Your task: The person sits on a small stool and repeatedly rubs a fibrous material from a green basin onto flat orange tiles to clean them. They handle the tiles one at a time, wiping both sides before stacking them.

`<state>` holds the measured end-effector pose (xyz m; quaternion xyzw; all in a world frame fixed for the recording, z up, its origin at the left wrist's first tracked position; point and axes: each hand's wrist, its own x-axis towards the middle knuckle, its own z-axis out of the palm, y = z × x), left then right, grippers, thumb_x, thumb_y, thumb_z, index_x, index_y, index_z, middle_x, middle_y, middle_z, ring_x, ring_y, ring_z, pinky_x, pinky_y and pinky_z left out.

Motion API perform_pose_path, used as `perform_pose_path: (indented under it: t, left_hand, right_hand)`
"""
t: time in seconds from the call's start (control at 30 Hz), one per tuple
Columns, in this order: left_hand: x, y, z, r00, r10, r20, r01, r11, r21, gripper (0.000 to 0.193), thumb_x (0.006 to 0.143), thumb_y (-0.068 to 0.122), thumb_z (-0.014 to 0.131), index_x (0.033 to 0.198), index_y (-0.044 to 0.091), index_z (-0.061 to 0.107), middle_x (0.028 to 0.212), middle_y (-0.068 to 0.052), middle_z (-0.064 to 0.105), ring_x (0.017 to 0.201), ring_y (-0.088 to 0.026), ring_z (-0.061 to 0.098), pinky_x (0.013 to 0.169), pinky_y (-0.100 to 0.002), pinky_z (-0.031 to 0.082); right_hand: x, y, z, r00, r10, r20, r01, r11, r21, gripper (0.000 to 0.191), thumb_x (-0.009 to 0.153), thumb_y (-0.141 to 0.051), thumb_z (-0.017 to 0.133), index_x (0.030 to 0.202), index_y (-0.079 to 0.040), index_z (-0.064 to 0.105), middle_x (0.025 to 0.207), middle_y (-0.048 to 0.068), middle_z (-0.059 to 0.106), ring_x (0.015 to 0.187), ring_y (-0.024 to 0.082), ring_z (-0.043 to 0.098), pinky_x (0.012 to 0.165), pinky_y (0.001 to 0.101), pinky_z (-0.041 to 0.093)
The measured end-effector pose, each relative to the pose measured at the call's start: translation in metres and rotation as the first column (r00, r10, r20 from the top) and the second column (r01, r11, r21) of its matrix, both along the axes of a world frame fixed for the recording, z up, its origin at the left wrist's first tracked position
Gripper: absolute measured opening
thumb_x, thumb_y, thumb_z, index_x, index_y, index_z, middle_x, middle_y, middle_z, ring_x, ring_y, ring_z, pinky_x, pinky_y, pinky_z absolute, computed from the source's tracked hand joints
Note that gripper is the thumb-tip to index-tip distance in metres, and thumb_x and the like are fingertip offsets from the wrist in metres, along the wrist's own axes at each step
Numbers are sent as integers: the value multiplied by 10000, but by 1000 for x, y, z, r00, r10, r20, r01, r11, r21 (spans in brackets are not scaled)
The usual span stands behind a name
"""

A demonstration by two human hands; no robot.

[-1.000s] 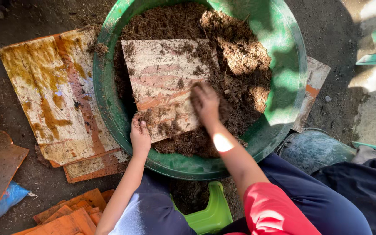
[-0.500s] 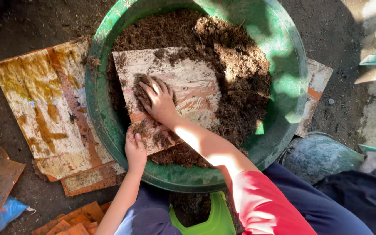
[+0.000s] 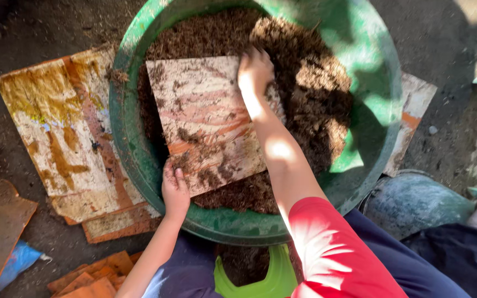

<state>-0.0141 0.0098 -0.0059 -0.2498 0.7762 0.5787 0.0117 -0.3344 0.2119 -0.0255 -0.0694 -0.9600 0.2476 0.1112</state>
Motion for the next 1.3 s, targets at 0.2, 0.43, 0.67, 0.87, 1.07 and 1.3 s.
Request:
perform_pose_path:
  t: [0.2, 0.43, 0.67, 0.87, 1.07, 1.3]
  left_hand:
    - [5, 4, 9, 998, -68, 15, 69, 980, -188, 501, 1106, 246, 415, 1504, -58, 394, 1515, -243, 474, 1388, -331, 479, 1108, -390, 396]
    - [9, 4, -2, 999, 5, 42, -3, 999, -36, 517, 1072, 297, 476, 1457, -48, 480, 1471, -185, 559, 1347, -278, 545, 1119, -350, 406]
    - [4, -4, -21, 990, 107, 86, -128, 949, 289, 632, 1029, 380, 564, 1484, -34, 422, 1556, -174, 463, 1430, -263, 451, 1150, -336, 362]
    - [-11, -15, 1, 932, 147, 332, -316, 778, 542, 905, 874, 739, 264, 1573, 169, 336, 1675, -68, 173, 1492, -244, 149, 1109, -456, 225]
    - [-12, -15, 8, 983, 154, 97, -171, 600, 781, 961, 896, 802, 260, 1589, 136, 284, 1679, -139, 250, 1529, -311, 253, 1239, -479, 198]
    - [-3, -7, 1, 888, 197, 415, -429, 679, 596, 862, 928, 749, 261, 1606, 217, 274, 1630, -100, 256, 1215, -151, 536, 544, -303, 266]
  right_hand:
    - [36, -136, 34, 833, 552, 42, -531, 818, -223, 388, 969, -325, 600, 1328, -179, 617, 1475, 151, 505, 1338, 424, 427, 1085, 686, 265]
    - [202, -76, 57, 639, 769, 10, -757, 632, -167, 518, 947, -284, 714, 1436, -221, 555, 1535, 102, 476, 1451, 375, 395, 1204, 615, 279]
    - [152, 69, 48, 852, 181, 490, -141, 983, -119, 260, 1028, -17, 507, 1086, -145, 726, 1192, 67, 715, 1075, 259, 679, 953, 341, 574]
    - [154, -20, 51, 948, 39, 316, 80, 931, -357, 271, 1040, -209, 510, 1266, -175, 654, 1393, 81, 593, 1281, 320, 518, 1135, 490, 318]
    - [251, -107, 85, 870, 471, 146, -428, 869, -249, 396, 1047, -307, 520, 1418, -189, 590, 1542, 84, 454, 1464, 347, 355, 1235, 572, 201]
    - [254, 6, 53, 617, 287, 733, 234, 823, -518, 180, 843, -171, 663, 999, -248, 708, 1205, 9, 736, 1113, 260, 677, 1030, 387, 561]
